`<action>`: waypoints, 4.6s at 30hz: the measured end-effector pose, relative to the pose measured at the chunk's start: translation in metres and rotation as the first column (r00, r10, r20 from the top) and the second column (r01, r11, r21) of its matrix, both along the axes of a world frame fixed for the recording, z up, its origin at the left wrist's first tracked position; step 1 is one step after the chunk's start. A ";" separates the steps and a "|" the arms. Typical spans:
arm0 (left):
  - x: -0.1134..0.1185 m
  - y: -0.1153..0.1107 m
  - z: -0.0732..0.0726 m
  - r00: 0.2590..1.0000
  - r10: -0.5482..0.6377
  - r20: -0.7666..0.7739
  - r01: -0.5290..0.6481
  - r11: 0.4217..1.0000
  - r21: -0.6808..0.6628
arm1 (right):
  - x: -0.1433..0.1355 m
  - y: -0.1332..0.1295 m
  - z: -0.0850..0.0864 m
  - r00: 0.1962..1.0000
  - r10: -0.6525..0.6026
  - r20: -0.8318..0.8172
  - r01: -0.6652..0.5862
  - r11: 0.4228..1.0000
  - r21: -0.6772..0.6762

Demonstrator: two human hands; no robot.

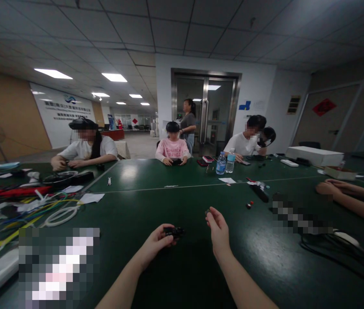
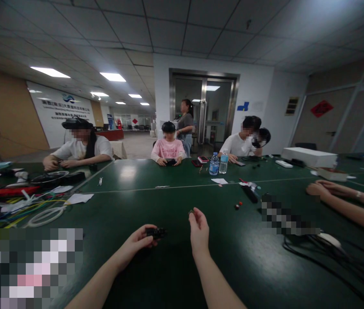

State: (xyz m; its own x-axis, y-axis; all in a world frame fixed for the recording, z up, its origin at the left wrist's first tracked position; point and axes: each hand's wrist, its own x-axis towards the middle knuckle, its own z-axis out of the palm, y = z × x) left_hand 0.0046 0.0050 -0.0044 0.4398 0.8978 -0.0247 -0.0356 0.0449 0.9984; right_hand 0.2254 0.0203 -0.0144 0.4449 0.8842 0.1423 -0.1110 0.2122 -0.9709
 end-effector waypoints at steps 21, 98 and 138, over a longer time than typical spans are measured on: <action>0.001 0.000 0.002 1.000 0.005 -0.011 -0.005 1.000 -0.025 | -0.005 -0.005 0.004 0.993 0.075 0.095 -0.076 0.997 0.007; 0.003 -0.002 0.001 0.999 0.042 -0.029 -0.042 0.999 -0.001 | -0.027 -0.026 0.015 0.694 0.672 0.260 -0.630 0.741 -0.234; 0.004 -0.003 0.005 0.999 0.009 -0.042 -0.010 1.000 -0.010 | -0.026 -0.024 0.011 0.690 0.665 0.285 -0.624 0.746 -0.233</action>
State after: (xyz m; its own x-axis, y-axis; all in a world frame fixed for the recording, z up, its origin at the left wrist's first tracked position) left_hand 0.0085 0.0024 0.0003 0.4296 0.9015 -0.0517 0.0053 0.0547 0.9985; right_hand 0.1996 -0.0037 -0.0038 -0.2968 0.9535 0.0534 0.1475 0.1011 -0.9839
